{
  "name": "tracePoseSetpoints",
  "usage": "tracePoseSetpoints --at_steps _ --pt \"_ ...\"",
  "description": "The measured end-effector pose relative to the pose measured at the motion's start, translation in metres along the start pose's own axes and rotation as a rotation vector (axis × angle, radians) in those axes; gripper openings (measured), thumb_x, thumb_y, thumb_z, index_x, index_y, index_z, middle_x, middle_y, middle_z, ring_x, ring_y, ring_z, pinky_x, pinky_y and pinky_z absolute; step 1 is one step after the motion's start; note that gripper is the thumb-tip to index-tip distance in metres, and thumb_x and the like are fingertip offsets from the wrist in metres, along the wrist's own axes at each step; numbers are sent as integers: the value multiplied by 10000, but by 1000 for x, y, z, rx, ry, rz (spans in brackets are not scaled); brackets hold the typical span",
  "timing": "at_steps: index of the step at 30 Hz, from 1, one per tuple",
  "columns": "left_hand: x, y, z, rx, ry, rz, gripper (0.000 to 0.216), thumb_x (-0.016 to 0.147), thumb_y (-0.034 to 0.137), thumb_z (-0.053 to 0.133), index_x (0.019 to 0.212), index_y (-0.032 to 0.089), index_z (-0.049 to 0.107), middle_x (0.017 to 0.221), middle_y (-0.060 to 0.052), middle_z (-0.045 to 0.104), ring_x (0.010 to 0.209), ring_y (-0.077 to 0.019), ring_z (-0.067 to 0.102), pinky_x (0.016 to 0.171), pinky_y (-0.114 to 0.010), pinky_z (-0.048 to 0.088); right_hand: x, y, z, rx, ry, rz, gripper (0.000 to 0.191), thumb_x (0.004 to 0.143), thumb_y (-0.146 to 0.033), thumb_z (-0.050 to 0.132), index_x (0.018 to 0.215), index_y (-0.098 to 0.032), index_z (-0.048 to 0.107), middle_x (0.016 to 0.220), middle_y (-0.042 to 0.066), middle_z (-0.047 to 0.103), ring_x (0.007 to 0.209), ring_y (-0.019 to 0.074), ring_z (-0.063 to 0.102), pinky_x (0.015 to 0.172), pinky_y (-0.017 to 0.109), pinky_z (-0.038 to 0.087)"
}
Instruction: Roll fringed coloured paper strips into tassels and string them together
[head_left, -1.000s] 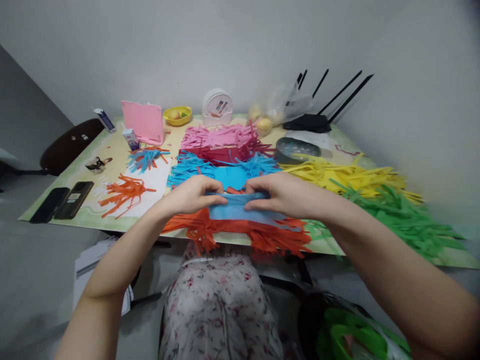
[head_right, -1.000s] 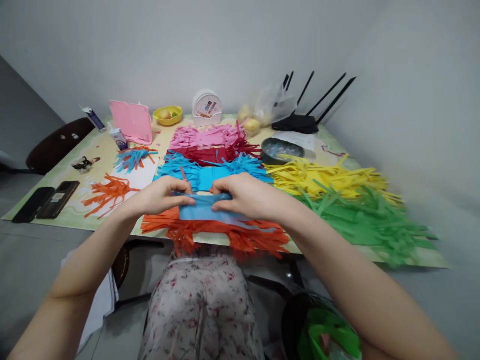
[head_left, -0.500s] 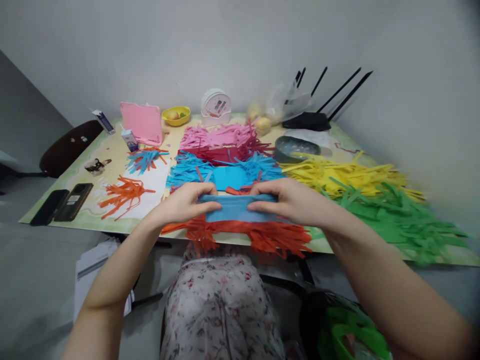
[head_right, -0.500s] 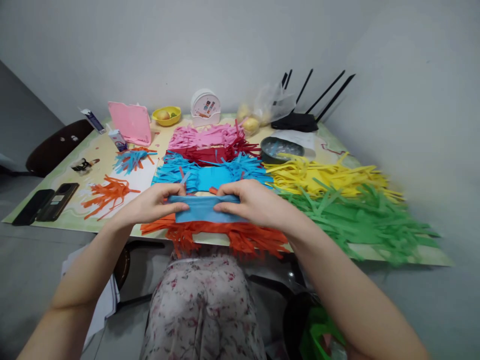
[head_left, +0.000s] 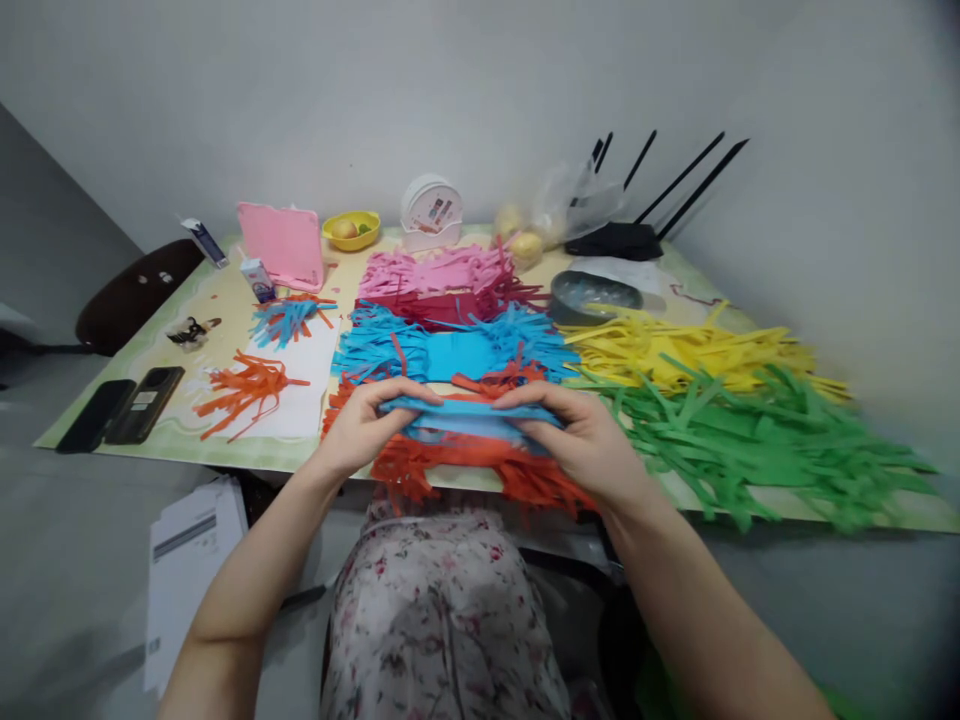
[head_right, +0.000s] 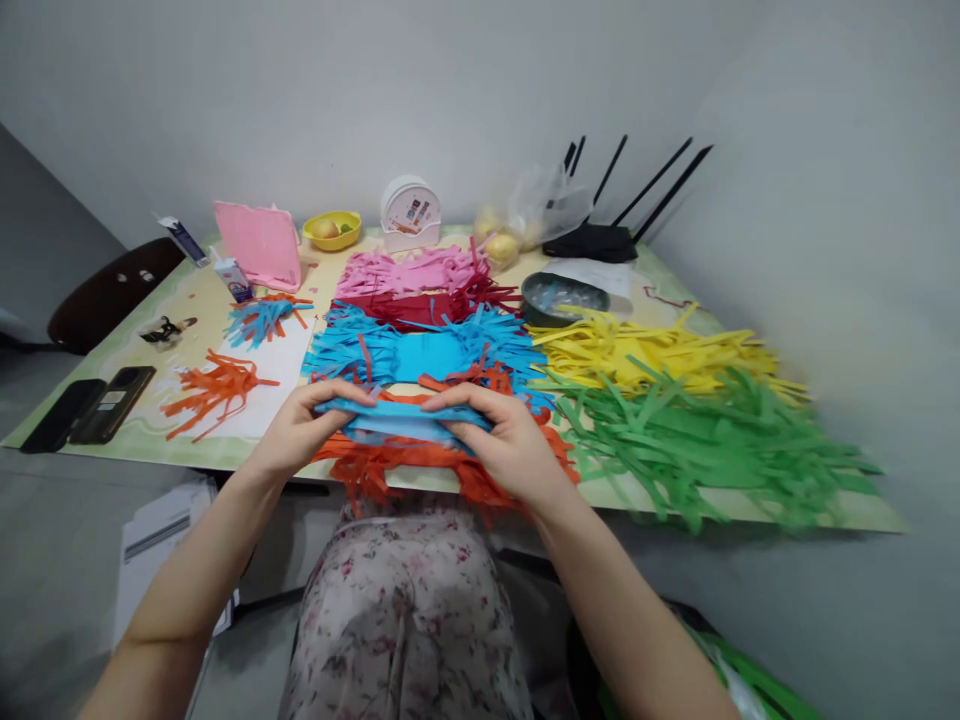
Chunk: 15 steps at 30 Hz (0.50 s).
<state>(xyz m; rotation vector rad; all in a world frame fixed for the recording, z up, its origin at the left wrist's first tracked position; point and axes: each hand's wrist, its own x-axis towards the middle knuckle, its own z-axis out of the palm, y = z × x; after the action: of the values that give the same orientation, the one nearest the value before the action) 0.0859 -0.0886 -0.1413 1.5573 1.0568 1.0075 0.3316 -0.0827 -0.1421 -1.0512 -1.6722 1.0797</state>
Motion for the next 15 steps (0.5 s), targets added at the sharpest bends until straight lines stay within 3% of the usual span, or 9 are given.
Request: tracePoseSetpoints --at_steps 5,9,12,15 --pt "-3 -10 2 -182 37 -4 100 761 200 630 694 153 687 755 -35 641 668 -121 589 641 -238 496 -2 12 6 157 21 -22 90 739 -251 655 680 -220 716 729 38 702 645 173 616 588 280 470" --pt "-4 -11 0 -182 39 10 119 768 206 611 678 152 666 769 -36 619 683 -126 589 636 -241 490 -1 12 6 113 -8 -31 101 753 -259 631 691 -222 703 768 42 702 691 183 621 630 294 484" --pt "-5 -7 0 -115 -5 63 177 804 309 603 739 156 666 811 -49 620 718 -152 601 658 -271 500 0 13 5 89 -35 -27 195 784 -352 582 732 -210 705 824 63 714 763 213 641 684 320 496" --pt "-7 -2 5 87 57 114 258 814 376 639 667 170 588 734 -36 606 747 -167 594 707 -282 482 -2 13 8 -2 -24 -42 252 826 -406 570 710 -202 662 786 58 700 762 214 639 703 317 492"
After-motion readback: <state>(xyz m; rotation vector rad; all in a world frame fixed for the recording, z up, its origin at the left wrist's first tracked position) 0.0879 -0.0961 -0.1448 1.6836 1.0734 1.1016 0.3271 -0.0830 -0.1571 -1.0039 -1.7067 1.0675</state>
